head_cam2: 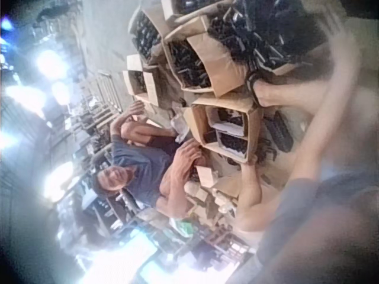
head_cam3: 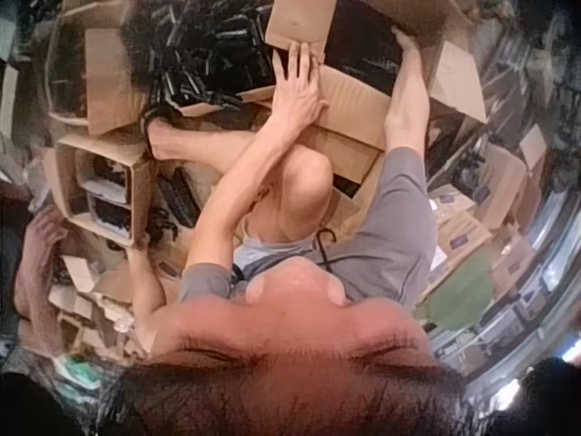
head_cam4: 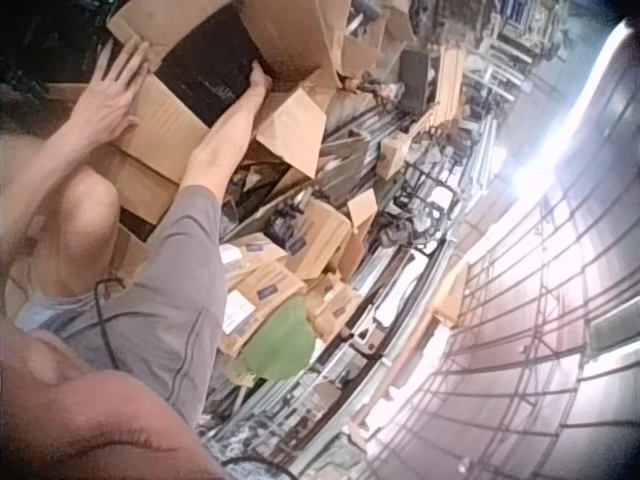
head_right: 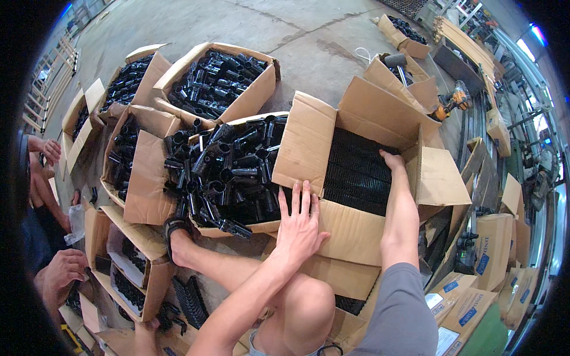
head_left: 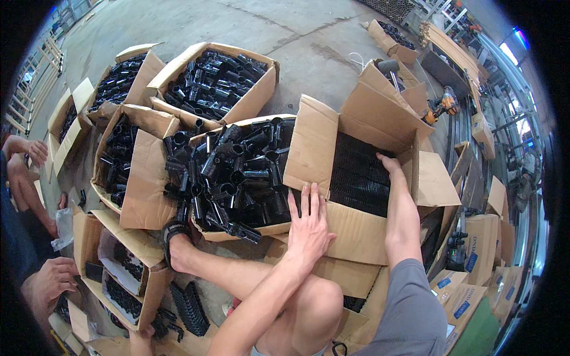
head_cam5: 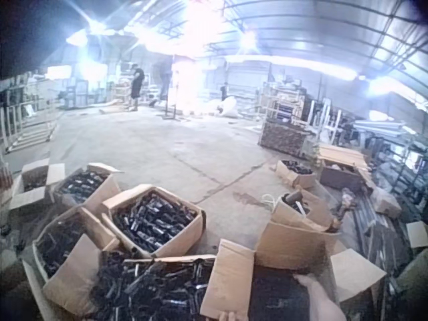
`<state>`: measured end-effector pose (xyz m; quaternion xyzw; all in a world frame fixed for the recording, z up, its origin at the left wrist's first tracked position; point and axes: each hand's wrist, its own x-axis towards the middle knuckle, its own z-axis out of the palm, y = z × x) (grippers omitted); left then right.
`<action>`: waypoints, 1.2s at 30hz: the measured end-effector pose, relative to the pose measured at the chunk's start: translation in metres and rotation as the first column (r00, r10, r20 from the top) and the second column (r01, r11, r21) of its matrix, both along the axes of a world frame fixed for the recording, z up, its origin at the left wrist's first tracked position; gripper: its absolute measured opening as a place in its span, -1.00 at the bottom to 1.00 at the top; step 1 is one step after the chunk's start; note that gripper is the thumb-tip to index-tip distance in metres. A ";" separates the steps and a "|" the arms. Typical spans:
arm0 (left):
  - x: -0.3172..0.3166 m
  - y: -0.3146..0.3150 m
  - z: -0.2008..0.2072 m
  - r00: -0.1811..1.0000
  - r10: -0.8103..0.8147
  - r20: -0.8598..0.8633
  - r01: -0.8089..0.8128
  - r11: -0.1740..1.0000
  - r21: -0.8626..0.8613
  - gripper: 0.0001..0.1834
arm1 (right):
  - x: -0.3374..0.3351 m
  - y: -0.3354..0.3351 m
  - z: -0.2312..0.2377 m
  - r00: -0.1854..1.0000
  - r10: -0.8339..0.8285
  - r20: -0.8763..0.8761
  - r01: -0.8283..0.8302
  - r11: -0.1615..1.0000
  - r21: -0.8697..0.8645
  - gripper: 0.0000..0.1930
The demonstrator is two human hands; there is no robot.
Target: The person sorts and assembles small black plastic components while sitting on the floor, handling items from various cardboard boxes and placing them into new boxes.
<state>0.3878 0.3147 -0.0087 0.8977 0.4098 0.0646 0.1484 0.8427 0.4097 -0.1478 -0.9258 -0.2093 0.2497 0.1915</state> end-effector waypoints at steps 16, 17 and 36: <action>-0.006 0.001 -0.009 0.999 0.025 0.034 -0.025 1.000 -0.011 0.06 | -0.015 -0.022 0.019 0.657 -0.062 -0.751 0.317 0.927 0.200 -0.55; -0.007 0.000 -0.009 0.999 0.022 0.038 -0.021 1.000 -0.019 0.06 | -0.024 -0.022 0.031 0.669 -0.130 -0.732 0.325 0.937 0.130 -0.56; -0.008 -0.007 -0.015 0.975 -0.028 0.223 0.058 0.990 -0.129 -0.02 | -0.099 -0.031 0.141 0.754 0.168 -0.636 0.253 0.818 0.516 -0.83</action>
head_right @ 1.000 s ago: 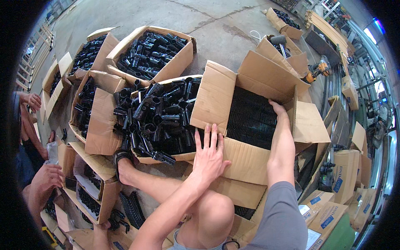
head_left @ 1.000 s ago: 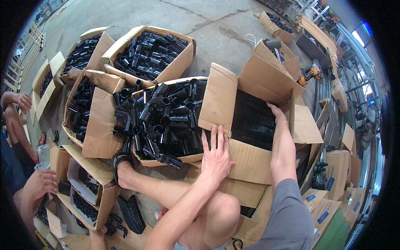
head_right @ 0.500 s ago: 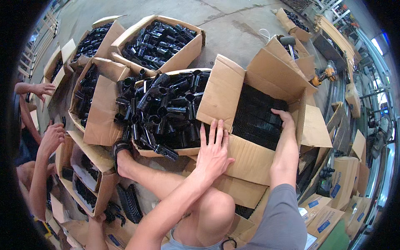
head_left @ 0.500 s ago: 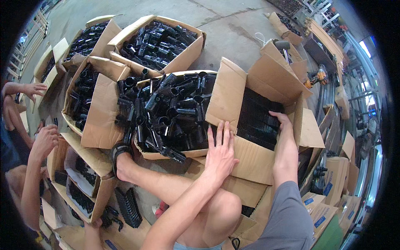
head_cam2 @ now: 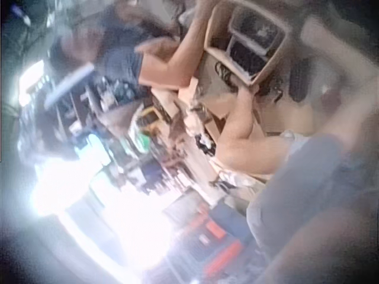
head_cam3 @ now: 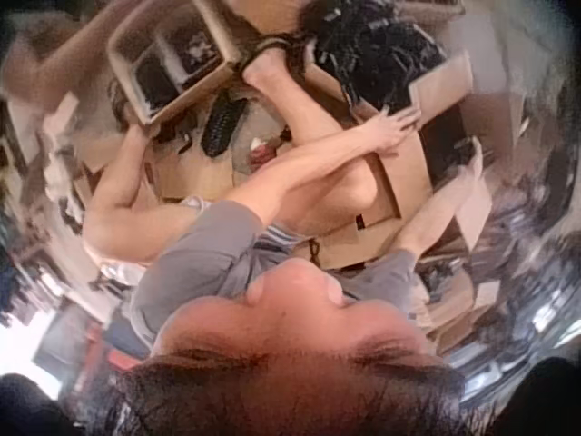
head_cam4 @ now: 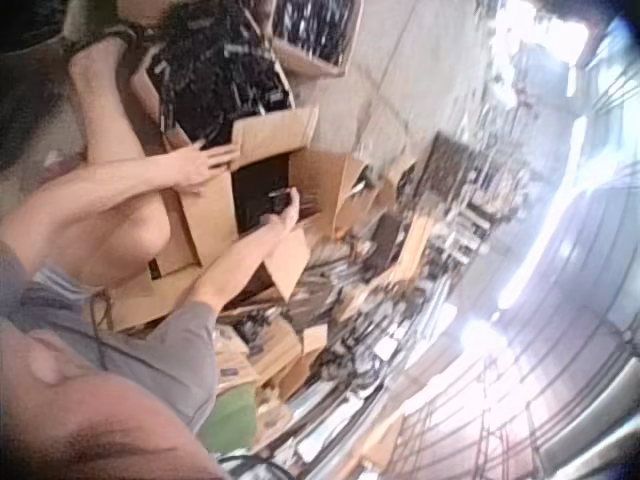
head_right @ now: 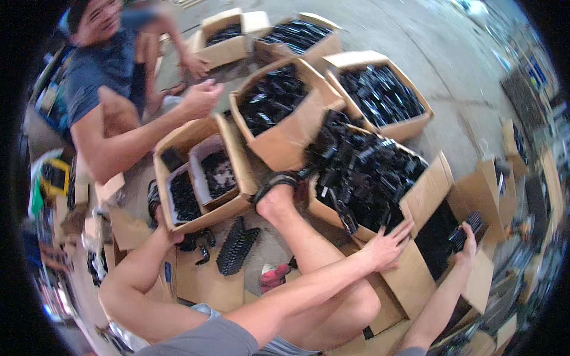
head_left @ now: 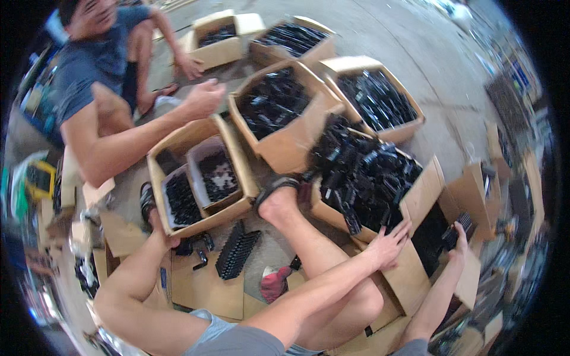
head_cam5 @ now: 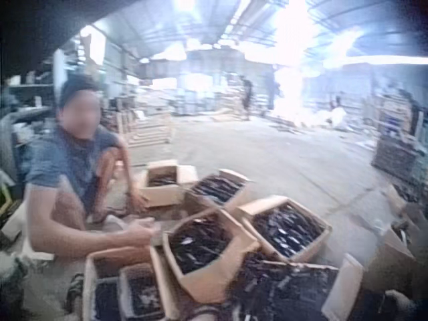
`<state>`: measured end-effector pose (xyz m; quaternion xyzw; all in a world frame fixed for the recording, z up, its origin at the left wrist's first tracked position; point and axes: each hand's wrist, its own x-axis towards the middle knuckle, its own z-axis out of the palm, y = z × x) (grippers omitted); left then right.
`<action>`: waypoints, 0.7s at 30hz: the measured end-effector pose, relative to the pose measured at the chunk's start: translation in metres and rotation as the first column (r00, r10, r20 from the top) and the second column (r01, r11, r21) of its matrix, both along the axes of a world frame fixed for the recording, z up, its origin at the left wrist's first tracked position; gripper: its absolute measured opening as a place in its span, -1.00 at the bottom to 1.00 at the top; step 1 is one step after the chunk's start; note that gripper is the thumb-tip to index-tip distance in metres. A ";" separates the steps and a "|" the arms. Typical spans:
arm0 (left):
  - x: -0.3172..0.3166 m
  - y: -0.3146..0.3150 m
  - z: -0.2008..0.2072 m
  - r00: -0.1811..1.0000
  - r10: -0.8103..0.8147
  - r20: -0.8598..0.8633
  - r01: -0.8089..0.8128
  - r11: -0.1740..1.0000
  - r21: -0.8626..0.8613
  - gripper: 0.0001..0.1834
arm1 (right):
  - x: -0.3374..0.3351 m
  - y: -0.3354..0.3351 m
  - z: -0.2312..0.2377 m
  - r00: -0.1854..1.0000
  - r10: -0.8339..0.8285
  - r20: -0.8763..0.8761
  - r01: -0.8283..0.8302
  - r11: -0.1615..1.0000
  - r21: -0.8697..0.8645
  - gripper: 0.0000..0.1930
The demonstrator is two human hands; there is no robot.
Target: The person sorts and assembles small black plastic components while sitting on the floor, handling items from various cardboard boxes and placing them into new boxes.
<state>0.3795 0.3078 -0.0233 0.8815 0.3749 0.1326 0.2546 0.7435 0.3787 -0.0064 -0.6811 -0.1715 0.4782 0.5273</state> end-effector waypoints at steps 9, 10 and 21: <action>-0.156 -0.099 -0.006 0.888 0.243 0.391 -0.248 0.968 -0.038 -0.31 | -0.431 -0.001 0.129 0.639 0.769 -0.003 -0.759 0.632 0.156 -0.72; -0.170 -0.111 -0.003 0.882 0.284 0.376 -0.283 0.957 -0.059 -0.32 | -0.467 0.000 0.128 0.571 0.819 -0.053 -0.804 0.572 0.162 -0.68; -0.208 -0.139 0.003 0.819 0.308 0.483 -0.358 0.934 0.010 -0.49 | -0.680 -0.024 0.101 -0.058 0.737 0.674 -0.958 0.150 -0.246 -0.11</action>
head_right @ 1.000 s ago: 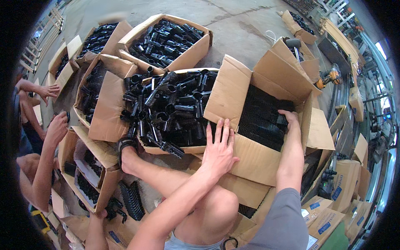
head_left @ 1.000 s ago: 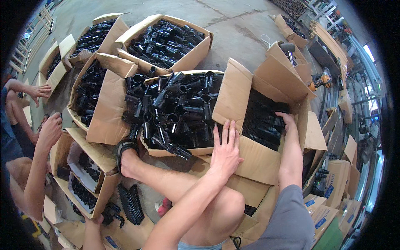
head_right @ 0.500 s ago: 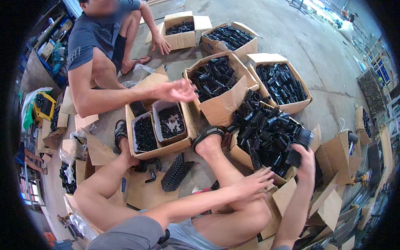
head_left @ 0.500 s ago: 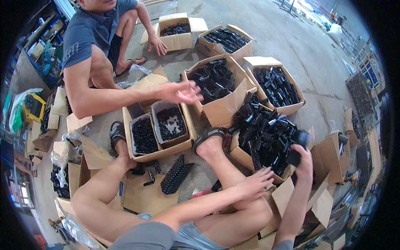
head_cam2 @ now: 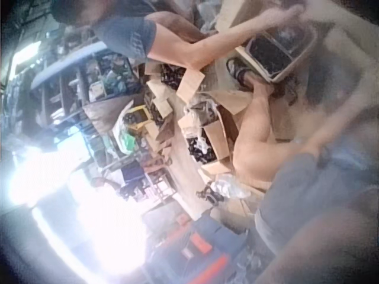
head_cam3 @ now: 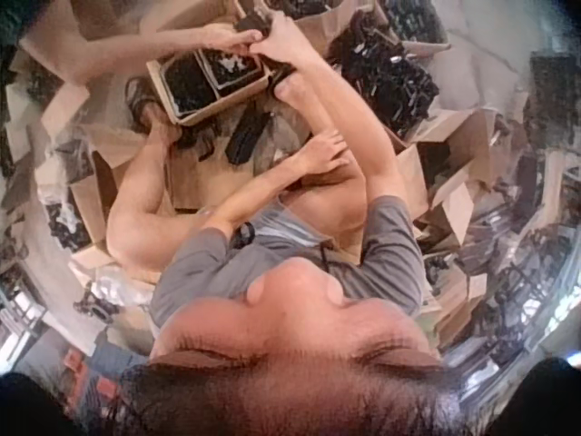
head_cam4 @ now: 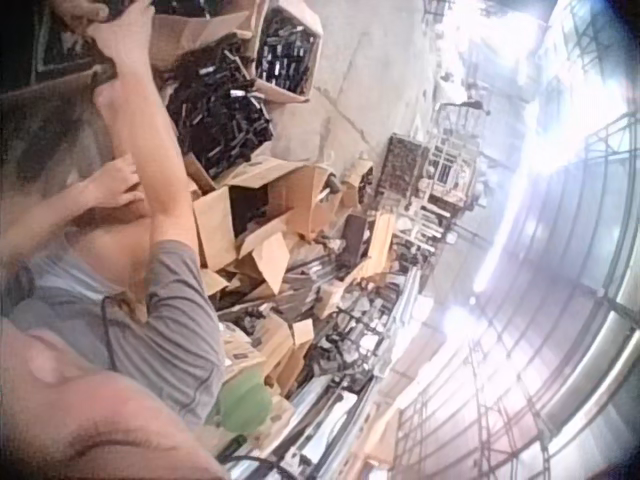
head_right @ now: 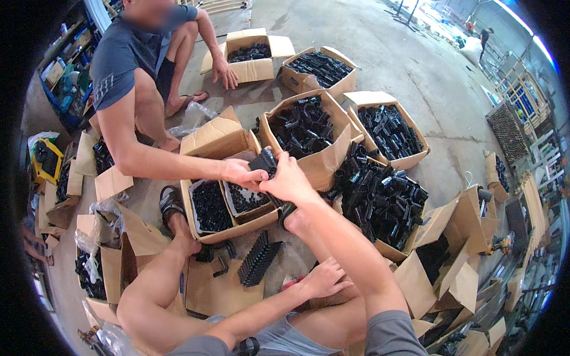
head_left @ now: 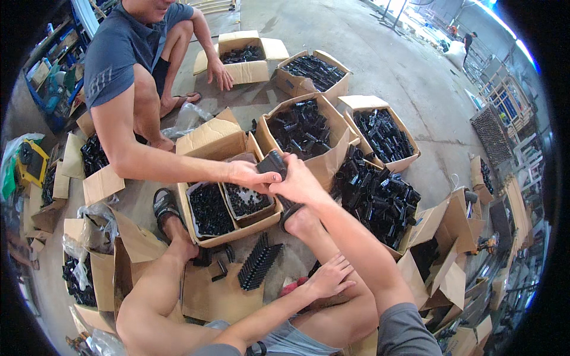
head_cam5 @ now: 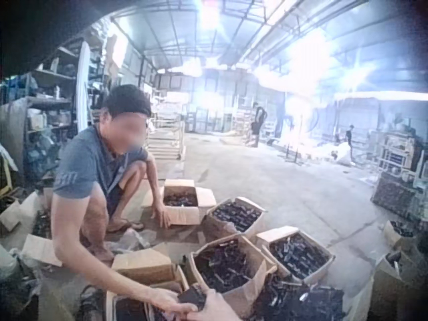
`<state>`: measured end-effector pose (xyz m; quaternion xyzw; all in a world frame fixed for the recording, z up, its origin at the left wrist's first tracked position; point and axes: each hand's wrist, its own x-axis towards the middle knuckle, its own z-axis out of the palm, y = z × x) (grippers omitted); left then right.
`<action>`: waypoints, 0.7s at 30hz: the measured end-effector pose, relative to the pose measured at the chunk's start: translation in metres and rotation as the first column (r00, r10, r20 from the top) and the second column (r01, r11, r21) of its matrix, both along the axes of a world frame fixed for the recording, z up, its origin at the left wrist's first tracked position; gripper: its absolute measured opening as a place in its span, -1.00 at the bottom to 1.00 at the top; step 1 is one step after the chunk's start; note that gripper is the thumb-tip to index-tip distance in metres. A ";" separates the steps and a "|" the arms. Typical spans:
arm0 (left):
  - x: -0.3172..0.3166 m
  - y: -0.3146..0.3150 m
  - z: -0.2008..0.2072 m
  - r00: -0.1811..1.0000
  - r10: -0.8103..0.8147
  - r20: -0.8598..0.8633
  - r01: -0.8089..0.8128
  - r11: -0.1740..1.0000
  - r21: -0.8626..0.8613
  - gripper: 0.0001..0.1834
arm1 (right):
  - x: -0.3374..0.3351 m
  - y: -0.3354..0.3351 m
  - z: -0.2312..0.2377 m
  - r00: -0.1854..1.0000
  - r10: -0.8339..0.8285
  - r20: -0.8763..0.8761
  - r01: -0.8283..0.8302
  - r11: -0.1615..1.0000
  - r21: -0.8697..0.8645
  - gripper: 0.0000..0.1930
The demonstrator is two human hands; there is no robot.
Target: The person sorts and assembles small black plastic components while sitting on the floor, handling items from various cardboard boxes and placing them into new boxes.
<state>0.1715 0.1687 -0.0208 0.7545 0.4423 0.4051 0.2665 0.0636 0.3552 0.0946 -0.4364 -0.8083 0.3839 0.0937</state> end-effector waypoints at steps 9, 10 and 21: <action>0.017 0.007 -0.013 0.990 -0.140 0.032 0.143 0.947 -0.289 -0.59 | 0.008 0.013 -0.017 0.978 0.119 -0.172 -0.003 0.828 0.561 -0.14; 0.012 0.010 -0.011 0.988 -0.137 0.067 0.150 0.954 -0.258 -0.59 | 0.010 0.009 -0.010 0.960 0.067 -0.272 0.097 0.832 0.546 -0.21; 0.069 0.048 0.006 0.992 -0.054 -0.112 0.037 0.988 -0.149 -0.64 | 0.543 0.052 -0.047 -0.011 -0.833 -0.553 0.818 -0.325 0.474 -0.71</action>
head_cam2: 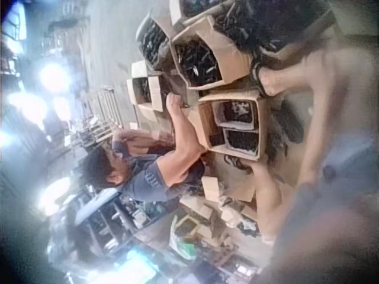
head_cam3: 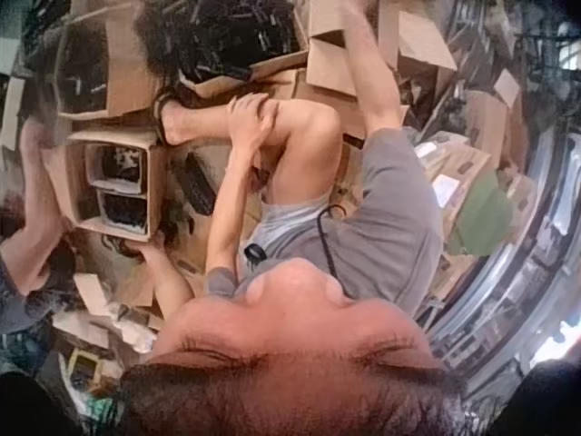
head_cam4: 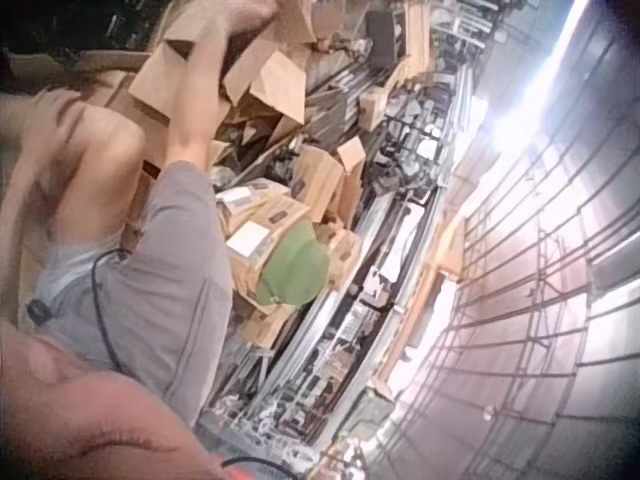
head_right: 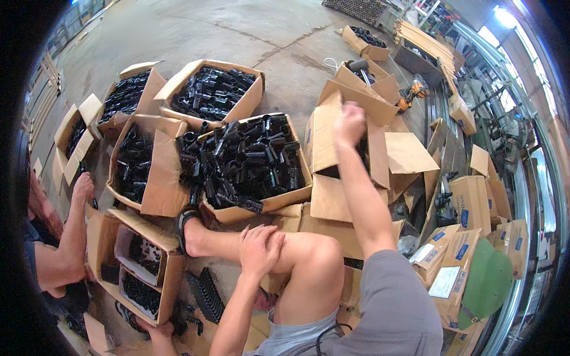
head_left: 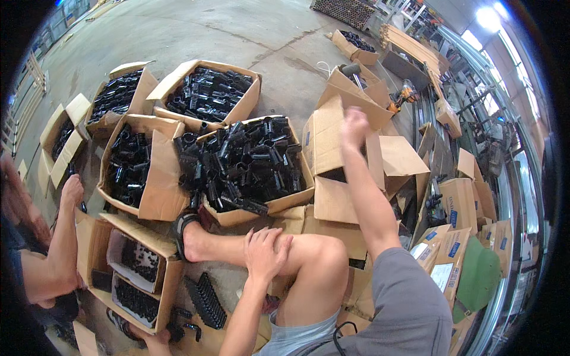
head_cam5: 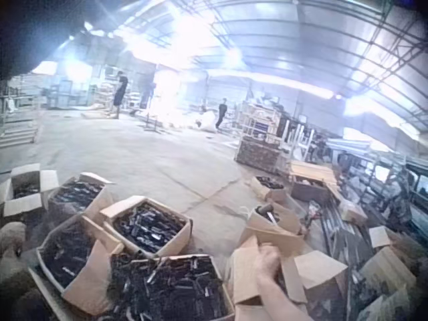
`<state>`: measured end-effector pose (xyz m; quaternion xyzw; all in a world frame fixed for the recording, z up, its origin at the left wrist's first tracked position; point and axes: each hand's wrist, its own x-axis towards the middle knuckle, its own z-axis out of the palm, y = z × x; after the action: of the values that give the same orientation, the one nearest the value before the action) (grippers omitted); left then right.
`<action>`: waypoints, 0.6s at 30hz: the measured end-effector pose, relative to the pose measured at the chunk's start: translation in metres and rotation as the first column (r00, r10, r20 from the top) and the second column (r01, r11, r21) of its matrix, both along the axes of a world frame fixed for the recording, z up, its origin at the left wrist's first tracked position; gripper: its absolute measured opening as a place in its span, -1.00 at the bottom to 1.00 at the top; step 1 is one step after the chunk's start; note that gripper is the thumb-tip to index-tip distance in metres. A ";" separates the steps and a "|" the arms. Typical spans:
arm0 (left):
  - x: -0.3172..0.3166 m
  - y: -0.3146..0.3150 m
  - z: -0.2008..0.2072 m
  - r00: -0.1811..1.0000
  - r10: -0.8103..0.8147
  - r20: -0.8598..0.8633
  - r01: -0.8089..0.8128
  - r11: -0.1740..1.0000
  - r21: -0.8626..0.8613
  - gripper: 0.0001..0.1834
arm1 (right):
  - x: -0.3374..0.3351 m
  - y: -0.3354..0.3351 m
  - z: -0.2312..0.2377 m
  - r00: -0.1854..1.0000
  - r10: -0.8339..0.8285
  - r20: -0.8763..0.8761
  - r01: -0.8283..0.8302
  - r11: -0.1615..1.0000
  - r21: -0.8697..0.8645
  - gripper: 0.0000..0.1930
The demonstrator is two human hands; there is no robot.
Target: The person sorts and assembles small black plastic components while sitting on the floor, handling items from various cardboard boxes and placing them into new boxes.
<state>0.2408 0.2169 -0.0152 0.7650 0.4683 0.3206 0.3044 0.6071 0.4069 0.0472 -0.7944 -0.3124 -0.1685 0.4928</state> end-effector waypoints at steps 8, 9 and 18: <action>-0.006 0.016 -0.014 0.991 0.103 -0.086 -0.108 0.993 -0.052 -0.69 | 0.027 -0.056 -0.083 0.200 0.087 -0.976 -0.515 0.856 -0.030 -0.55; -0.014 0.018 -0.018 0.987 0.126 -0.103 -0.130 0.991 -0.038 -0.71 | -0.017 -0.043 -0.083 0.331 -0.059 -0.942 -0.506 0.831 -0.230 -0.48; -0.005 0.023 -0.016 0.995 0.040 -0.096 -0.045 0.998 -0.051 -0.77 | 0.130 -0.002 -0.186 0.816 -0.543 -0.199 0.235 0.625 -0.744 -0.58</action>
<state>0.2360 0.2399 -0.0315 0.7610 0.5067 0.2776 0.2952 0.7374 0.4053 -0.1388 -0.9844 -0.0585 0.0239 0.1645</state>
